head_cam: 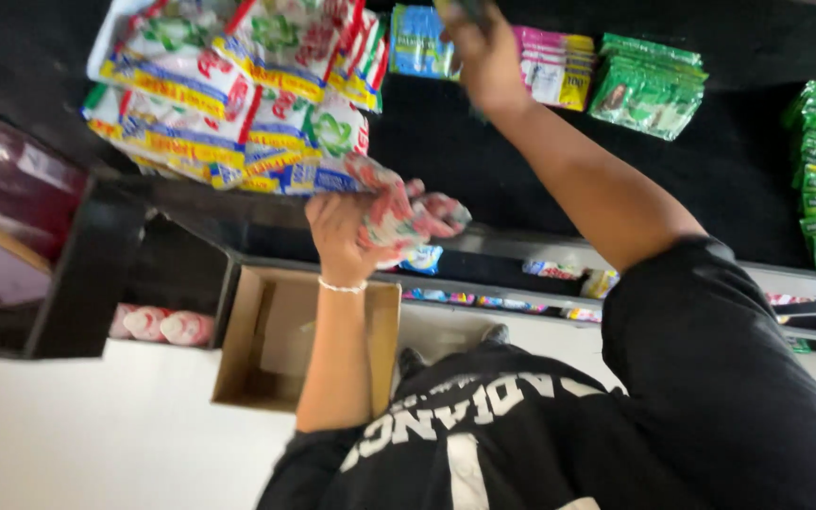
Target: Stocking and organizing detergent and soap packets on grocery store shelves.
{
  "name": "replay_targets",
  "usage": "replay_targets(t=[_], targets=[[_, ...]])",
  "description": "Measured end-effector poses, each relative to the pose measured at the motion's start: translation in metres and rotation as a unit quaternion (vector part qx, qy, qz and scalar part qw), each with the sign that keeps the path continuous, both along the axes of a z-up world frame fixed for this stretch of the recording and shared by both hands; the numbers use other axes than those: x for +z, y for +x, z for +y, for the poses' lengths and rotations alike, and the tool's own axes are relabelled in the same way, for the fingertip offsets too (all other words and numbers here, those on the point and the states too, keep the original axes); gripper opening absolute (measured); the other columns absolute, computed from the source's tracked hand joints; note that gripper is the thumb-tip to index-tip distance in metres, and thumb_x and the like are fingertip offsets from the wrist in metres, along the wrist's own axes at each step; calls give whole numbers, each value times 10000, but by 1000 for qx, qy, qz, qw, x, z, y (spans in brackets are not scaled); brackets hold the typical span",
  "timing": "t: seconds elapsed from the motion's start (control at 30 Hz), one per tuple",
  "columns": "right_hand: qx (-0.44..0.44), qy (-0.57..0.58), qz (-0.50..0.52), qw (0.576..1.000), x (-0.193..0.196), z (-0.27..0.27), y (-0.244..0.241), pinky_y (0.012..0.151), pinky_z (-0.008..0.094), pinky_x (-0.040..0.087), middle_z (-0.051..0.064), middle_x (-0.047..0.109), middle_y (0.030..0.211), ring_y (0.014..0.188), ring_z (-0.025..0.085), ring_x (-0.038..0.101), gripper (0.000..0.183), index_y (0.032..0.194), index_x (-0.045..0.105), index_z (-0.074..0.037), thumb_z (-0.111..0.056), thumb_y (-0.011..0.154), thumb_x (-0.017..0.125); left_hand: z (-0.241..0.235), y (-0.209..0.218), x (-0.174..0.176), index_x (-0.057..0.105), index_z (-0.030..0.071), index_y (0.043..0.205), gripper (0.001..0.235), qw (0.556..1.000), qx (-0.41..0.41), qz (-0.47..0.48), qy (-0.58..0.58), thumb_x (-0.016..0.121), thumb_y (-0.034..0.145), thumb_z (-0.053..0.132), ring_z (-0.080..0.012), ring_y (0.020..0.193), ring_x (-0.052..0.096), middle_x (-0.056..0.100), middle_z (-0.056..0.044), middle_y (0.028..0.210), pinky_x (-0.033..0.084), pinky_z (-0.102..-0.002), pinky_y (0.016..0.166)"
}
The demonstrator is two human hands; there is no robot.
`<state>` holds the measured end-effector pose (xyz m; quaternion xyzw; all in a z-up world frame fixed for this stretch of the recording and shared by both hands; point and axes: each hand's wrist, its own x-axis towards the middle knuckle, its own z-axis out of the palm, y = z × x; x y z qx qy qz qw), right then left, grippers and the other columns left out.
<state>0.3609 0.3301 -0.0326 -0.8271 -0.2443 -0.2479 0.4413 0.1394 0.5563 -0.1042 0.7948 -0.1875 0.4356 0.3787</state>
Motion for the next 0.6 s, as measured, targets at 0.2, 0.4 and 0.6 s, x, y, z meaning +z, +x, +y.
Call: replay_targets(t=[0.2,0.4,0.6], targets=[[267,361,441,777,32,-60,-121,730,463,639,234,738,1087,841,356,757,597,1276,605,58,-448,1007,438,-11,-20,-8,585,27,1261,564,949,-88,102,-284,792,875,383,-252,1143,608,629,-103,1206,451,-402,1064],[200,392,325,837,10,-43,-195,947,442,594,204,713,1231,1069,315,727,488,1369,563,29,-364,1088,498,-79,-57,55,409,-8,1506,627,898,-149,124,-395,745,1024,209,-247,1347,510,523,-143,1455,384,-405,1216],[237,275,245,899,-48,-33,-242,1158,362,455,85,593,1415,1314,186,575,441,1453,473,-14,-161,1053,589,-122,-51,74,290,4,1622,771,963,-66,111,-237,630,1053,398,-261,1540,332,345,-159,1658,241,-403,1325]])
